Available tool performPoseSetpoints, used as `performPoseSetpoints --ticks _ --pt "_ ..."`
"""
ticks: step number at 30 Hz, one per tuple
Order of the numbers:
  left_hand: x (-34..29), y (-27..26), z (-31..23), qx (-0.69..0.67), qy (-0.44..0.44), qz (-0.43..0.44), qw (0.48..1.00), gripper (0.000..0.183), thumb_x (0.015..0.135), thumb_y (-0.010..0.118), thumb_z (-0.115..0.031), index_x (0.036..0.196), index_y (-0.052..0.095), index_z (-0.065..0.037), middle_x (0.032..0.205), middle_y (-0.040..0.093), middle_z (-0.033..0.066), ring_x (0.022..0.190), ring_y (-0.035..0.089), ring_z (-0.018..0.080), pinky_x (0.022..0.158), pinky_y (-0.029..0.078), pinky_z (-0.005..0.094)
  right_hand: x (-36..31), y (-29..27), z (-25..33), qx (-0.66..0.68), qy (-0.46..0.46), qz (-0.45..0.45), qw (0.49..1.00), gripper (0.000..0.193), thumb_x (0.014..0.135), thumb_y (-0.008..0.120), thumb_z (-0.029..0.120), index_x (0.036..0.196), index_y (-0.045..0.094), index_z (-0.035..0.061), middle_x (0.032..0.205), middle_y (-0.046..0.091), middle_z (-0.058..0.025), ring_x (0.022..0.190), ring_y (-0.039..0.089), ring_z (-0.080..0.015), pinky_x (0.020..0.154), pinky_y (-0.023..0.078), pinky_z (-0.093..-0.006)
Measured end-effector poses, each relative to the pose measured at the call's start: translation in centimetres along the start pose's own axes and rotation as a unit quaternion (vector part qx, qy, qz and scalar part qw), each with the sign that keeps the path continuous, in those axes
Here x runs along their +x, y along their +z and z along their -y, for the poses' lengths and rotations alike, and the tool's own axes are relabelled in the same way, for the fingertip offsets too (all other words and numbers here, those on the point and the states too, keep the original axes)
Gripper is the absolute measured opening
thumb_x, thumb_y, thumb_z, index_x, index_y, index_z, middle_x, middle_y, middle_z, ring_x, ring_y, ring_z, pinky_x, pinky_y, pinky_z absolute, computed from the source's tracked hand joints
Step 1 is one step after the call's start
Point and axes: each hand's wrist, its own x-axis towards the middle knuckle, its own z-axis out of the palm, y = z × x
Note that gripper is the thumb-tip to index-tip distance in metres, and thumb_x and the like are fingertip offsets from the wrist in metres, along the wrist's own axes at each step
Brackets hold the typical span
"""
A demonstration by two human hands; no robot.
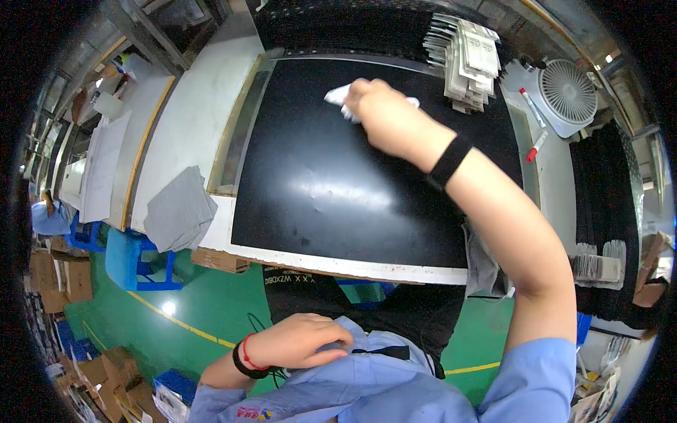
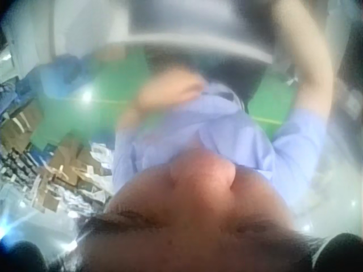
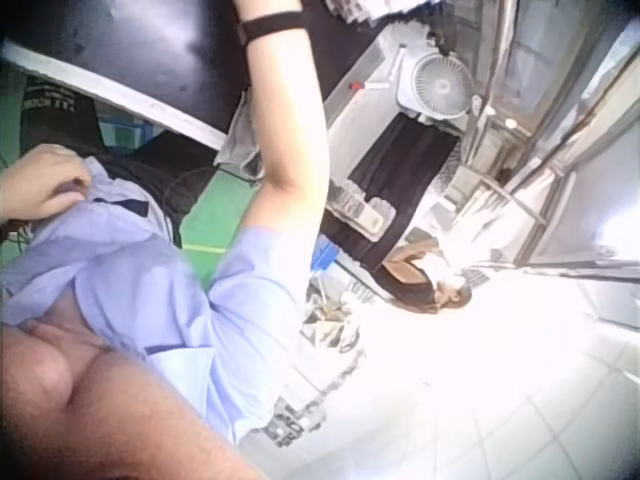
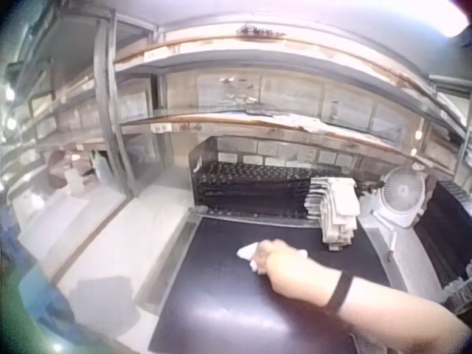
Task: The recorder cleans the workstation surface and then inspects a stack of metal keyboard frames by flipping through them and checking for defects.
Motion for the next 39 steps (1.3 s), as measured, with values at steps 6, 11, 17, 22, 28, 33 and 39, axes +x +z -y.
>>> performPoseSetpoints --ticks 6,11,17,22,28,33,39 --pt "-1.9 1.1 2.4 -0.043 -0.113 -0.021 0.992 0.021 0.094 0.066 -0.023 0.108 0.065 -0.006 0.094 0.069 0.0117 0.087 0.068 0.0282 0.077 0.054 0.0368 -5.3 -4.3 3.1 0.043 -0.057 0.092 0.993 0.018 0.078 0.062 -0.004 0.094 0.069 -0.0003 0.098 0.063 -0.0159 0.097 0.064 -0.0340 0.088 0.054 -0.0410" --pt "-2.6 1.7 3.3 -0.066 -0.158 -0.043 0.984 0.019 0.095 0.066 -0.019 0.108 0.065 -0.005 0.093 0.069 0.0113 0.086 0.069 0.0235 0.075 0.054 0.0332 -11.5 -11.6 1.2 -0.030 0.027 0.037 0.998 0.018 0.069 0.066 -0.007 0.086 0.070 -0.0012 0.095 0.065 -0.0160 0.095 0.064 -0.0353 0.085 0.053 -0.0400" --pt "-1.7 2.4 3.1 -0.106 -0.185 -0.048 0.976 0.018 0.096 0.065 -0.017 0.107 0.066 -0.003 0.094 0.070 0.0109 0.084 0.068 0.0213 0.074 0.053 0.0319 -19.1 -19.1 -1.6 -0.136 0.182 -0.146 0.963 0.036 0.077 0.056 -0.017 0.107 0.069 -0.0031 0.111 0.064 -0.0147 0.101 0.066 -0.0302 0.087 0.053 -0.0341" --pt "-0.9 3.7 5.2 -0.041 -0.055 0.000 0.998 0.020 0.095 0.064 -0.018 0.106 0.067 -0.002 0.095 0.070 0.0115 0.085 0.067 0.0255 0.077 0.053 0.0345 -25.0 -19.3 -6.3 -0.205 0.231 -0.188 0.932 0.041 0.082 0.059 -0.010 0.121 0.065 -0.0005 0.130 0.060 -0.0193 0.119 0.060 -0.0342 0.101 0.048 -0.0387" --pt "-2.9 4.9 7.7 0.133 -0.157 -0.073 0.976 0.039 0.093 0.067 -0.030 0.123 0.066 -0.005 0.129 0.063 0.0191 0.122 0.057 0.0354 0.102 0.045 0.0464 -26.1 -13.3 3.3 0.075 0.236 0.055 0.967 0.071 0.083 0.078 0.030 0.145 0.050 0.0073 0.155 0.037 -0.0240 0.144 0.035 -0.0412 0.118 0.031 -0.0470" --pt "-7.5 7.9 10.9 0.300 -0.325 0.015 0.897 0.069 0.091 0.064 -0.051 0.148 0.049 -0.016 0.165 0.021 0.0161 0.152 0.013 0.0429 0.117 0.016 0.0672 -30.7 -8.8 5.0 0.060 0.269 0.058 0.959 0.069 0.091 0.069 0.038 0.146 0.047 0.0012 0.156 0.036 -0.0260 0.145 0.032 -0.0441 0.119 0.028 -0.0477" --pt "-7.3 6.9 7.9 0.258 -0.280 -0.063 0.923 0.054 0.091 0.068 -0.035 0.138 0.058 -0.010 0.153 0.041 0.0188 0.142 0.036 0.0389 0.113 0.034 0.0553 -32.5 -7.5 2.5 -0.027 0.337 -0.059 0.939 0.067 0.094 0.065 0.037 0.143 0.046 -0.0052 0.152 0.039 -0.0284 0.142 0.036 -0.0448 0.117 0.031 -0.0465"
